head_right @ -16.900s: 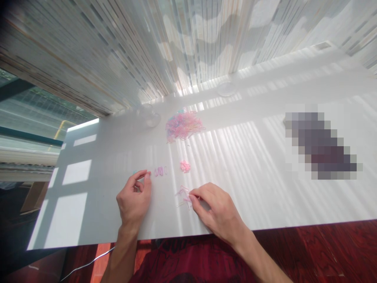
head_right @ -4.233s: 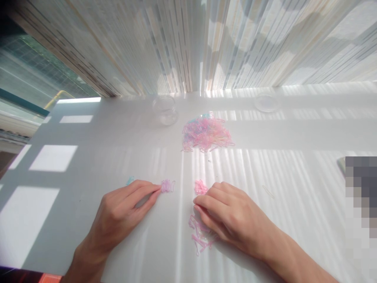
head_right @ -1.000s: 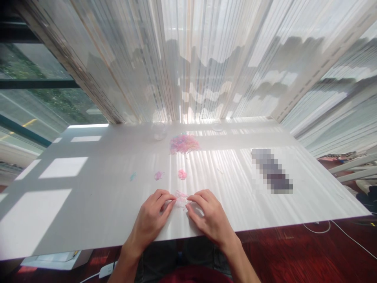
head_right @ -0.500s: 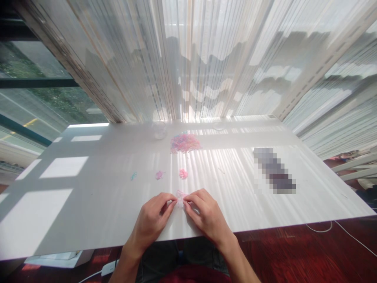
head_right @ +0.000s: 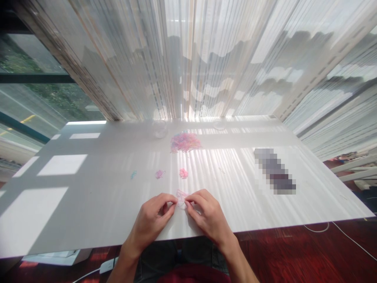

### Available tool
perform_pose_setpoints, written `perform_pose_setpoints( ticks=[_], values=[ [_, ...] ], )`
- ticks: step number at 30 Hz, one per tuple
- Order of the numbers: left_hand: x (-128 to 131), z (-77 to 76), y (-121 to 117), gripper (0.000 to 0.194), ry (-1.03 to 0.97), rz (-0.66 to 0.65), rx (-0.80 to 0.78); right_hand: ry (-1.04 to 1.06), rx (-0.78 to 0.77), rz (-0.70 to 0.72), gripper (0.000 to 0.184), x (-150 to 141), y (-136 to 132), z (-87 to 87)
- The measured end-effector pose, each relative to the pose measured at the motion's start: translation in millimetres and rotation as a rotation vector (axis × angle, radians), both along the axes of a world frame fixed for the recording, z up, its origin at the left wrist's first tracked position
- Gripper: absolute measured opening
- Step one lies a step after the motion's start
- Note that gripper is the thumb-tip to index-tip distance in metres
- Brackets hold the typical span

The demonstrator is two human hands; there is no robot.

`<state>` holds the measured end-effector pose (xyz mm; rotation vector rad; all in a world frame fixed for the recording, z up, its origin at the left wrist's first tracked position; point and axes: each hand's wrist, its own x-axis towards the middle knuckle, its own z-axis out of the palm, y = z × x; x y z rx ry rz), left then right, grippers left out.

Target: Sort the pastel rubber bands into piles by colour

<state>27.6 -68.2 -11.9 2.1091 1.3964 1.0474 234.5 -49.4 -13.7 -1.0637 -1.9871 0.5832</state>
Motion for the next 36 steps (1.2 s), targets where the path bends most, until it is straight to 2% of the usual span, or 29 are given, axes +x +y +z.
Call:
perform_pose_setpoints(
  ticks=[8, 18, 36],
  values=[
    [0.4, 1.9, -0.1, 0.007, -0.010, 0.024, 0.026, 0.012, -0.010, -0.025, 0.007, -0.2, 1.3, 2.9],
    [-0.2, 4.8, 0.3, 0.015, 0.003, 0.000, 0.056, 0.043, -0.055, 0.020, 0.010, 1.2, -0.6, 1.7],
    [-0.6, 5.5, -1.2, 0.011, -0.016, 0.009, 0.051, 0.036, -0.053, 0.005, 0.009, -0.4, -0.8, 1.4]
  ],
)
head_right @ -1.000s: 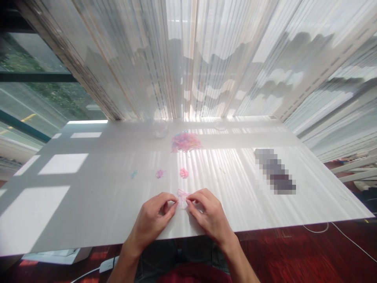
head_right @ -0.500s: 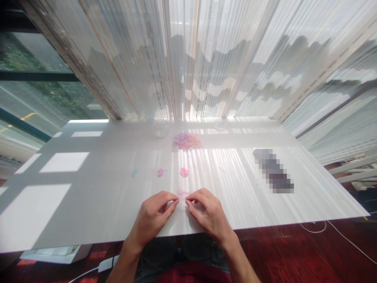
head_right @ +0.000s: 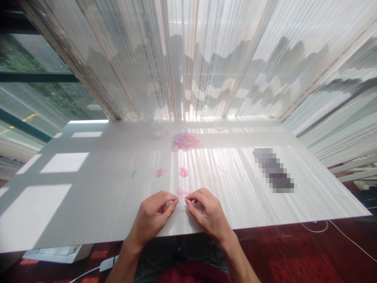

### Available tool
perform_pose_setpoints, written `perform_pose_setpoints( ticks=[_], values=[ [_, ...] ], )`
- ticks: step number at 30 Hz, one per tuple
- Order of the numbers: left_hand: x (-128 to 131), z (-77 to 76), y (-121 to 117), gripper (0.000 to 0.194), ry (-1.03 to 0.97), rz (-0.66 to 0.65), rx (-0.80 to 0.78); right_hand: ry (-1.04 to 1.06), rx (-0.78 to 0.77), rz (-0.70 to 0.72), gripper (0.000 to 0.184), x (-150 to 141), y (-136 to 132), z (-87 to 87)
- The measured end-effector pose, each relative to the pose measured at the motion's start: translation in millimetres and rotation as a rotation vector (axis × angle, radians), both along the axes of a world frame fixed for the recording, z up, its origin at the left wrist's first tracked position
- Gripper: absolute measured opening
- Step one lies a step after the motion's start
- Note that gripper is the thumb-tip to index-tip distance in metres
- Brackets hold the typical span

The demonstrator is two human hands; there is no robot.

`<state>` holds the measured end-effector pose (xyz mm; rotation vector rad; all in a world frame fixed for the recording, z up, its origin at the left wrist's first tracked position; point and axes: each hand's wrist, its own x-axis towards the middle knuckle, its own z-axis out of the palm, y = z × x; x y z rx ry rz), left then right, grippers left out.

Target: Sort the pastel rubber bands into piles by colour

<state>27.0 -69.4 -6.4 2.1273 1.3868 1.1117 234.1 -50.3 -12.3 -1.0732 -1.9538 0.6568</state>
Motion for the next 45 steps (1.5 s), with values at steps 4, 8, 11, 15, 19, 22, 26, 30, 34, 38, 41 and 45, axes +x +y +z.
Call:
perform_pose_setpoints(
  ticks=[4, 8, 11, 15, 19, 22, 26, 30, 34, 38, 41, 45],
  values=[
    [1, -1.1, 0, 0.010, 0.008, 0.007, 0.002, -0.004, 0.006, 0.003, 0.009, 0, 0, 0.1],
    [0, -3.0, 0, 0.008, 0.006, 0.007, 0.002, 0.003, 0.017, 0.000, 0.007, 1, 0, -0.1],
    [0, -3.2, 0, 0.007, 0.006, 0.011, -0.004, 0.004, 0.027, 0.000, 0.007, 1, 0, -0.2],
    [0, -1.9, -1, 0.008, 0.008, 0.012, -0.011, 0.008, 0.028, 0.015, 0.008, 1, 0, -1.4],
    [1, -2.1, -1, 0.008, -0.008, 0.025, 0.007, 0.009, 0.028, 0.014, 0.007, 1, 0, -1.5],
    [-3, -2.9, -1, 0.008, -0.026, 0.068, 0.025, 0.010, 0.014, 0.011, 0.008, 1, -1, 0.1],
    [-17, 0.9, 3, 0.007, 0.045, 0.180, 0.094, 0.011, 0.015, 0.007, 0.009, 1, -2, 1.2],
    [-40, 12.4, 17, 0.009, 0.150, 0.248, 0.163, 0.015, 0.010, -0.001, 0.010, 1, -2, -0.9],
    [-62, 23.4, 41, 0.013, 0.250, 0.246, 0.120, 0.019, -0.015, 0.008, 0.011, 2, -2, -2.6],
    [-75, 25.3, 63, 0.019, 0.382, 0.161, 0.057, 0.021, -0.033, 0.022, 0.012, 2, -1, -2.7],
    [-76, 20.7, 70, 0.022, 0.453, 0.170, 0.082, 0.028, -0.034, 0.032, 0.012, 3, 0, -2.3],
    [-73, 14.4, 69, 0.021, 0.457, 0.199, 0.096, 0.035, -0.043, 0.036, 0.011, 4, 1, -1.2]
  ],
)
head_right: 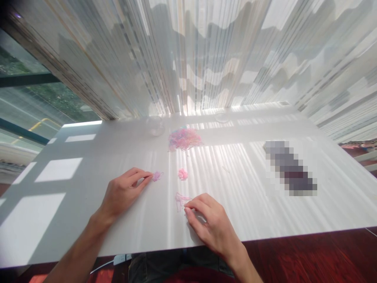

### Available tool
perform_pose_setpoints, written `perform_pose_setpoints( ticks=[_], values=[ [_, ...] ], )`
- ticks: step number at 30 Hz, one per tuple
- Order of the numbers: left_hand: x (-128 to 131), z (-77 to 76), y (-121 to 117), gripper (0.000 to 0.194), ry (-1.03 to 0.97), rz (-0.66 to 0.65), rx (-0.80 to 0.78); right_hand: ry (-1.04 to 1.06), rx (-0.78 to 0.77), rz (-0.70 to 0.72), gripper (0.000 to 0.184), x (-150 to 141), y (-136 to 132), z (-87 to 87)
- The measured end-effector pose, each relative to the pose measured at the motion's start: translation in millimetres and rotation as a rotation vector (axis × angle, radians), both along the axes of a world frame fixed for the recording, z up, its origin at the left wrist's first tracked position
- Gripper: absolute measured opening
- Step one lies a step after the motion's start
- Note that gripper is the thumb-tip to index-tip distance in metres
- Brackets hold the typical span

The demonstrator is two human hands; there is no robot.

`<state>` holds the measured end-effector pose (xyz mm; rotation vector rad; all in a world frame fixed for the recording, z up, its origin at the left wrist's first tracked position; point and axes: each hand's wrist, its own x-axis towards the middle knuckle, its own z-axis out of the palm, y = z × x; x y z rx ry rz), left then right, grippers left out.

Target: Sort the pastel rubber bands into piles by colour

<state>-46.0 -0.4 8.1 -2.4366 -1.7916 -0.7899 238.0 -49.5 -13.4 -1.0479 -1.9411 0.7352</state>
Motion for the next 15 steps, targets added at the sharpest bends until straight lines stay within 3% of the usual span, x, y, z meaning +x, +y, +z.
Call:
perform_pose_setpoints(
  ticks=[4, 9, 15],
  values=[
    [7, 5.7, 0, 0.016, -0.084, -0.047, 0.012, -0.004, -0.016, 0.017, 0.012, 0, 2, 1.1],
    [26, 21.3, 23, 0.013, -0.211, -0.278, -0.101, -0.016, -0.026, 0.033, 0.012, 1, 2, 2.2],
    [53, 17.3, 55, 0.014, -0.157, -0.330, -0.167, -0.001, -0.023, 0.026, 0.012, 1, 2, 2.8]
  ],
)
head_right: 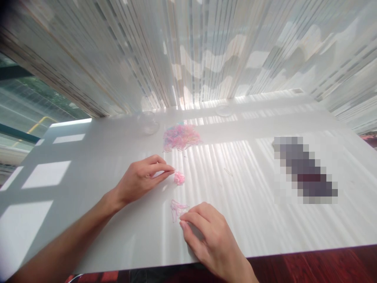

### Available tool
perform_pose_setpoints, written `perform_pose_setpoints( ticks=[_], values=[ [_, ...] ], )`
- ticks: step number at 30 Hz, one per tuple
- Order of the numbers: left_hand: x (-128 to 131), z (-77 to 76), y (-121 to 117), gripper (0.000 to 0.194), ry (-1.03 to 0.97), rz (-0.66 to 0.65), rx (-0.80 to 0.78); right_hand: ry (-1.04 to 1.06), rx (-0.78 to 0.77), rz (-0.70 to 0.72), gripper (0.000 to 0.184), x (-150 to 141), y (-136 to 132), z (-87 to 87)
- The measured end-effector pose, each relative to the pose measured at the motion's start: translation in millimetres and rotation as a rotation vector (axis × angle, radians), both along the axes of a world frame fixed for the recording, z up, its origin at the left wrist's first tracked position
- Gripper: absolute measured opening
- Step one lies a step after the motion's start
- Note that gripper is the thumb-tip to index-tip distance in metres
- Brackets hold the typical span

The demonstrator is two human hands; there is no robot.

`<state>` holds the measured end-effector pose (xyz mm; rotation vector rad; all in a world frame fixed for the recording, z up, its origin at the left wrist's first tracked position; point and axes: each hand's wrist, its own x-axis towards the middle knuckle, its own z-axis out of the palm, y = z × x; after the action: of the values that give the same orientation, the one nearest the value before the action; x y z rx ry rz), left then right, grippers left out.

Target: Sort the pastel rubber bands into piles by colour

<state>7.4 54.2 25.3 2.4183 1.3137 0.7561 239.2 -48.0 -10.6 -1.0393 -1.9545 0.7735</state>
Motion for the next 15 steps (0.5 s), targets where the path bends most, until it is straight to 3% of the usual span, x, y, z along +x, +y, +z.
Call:
perform_pose_setpoints(
  ticks=[6, 15],
  values=[
    [6, -10.7, -10, 0.015, 0.064, 0.057, 0.037, 0.002, 0.011, 0.023, 0.012, 1, 0, -0.4],
    [3, -19.3, -10, 0.017, 0.094, 0.037, 0.059, -0.025, 0.029, 0.047, 0.012, 2, 2, -1.0]
  ],
)
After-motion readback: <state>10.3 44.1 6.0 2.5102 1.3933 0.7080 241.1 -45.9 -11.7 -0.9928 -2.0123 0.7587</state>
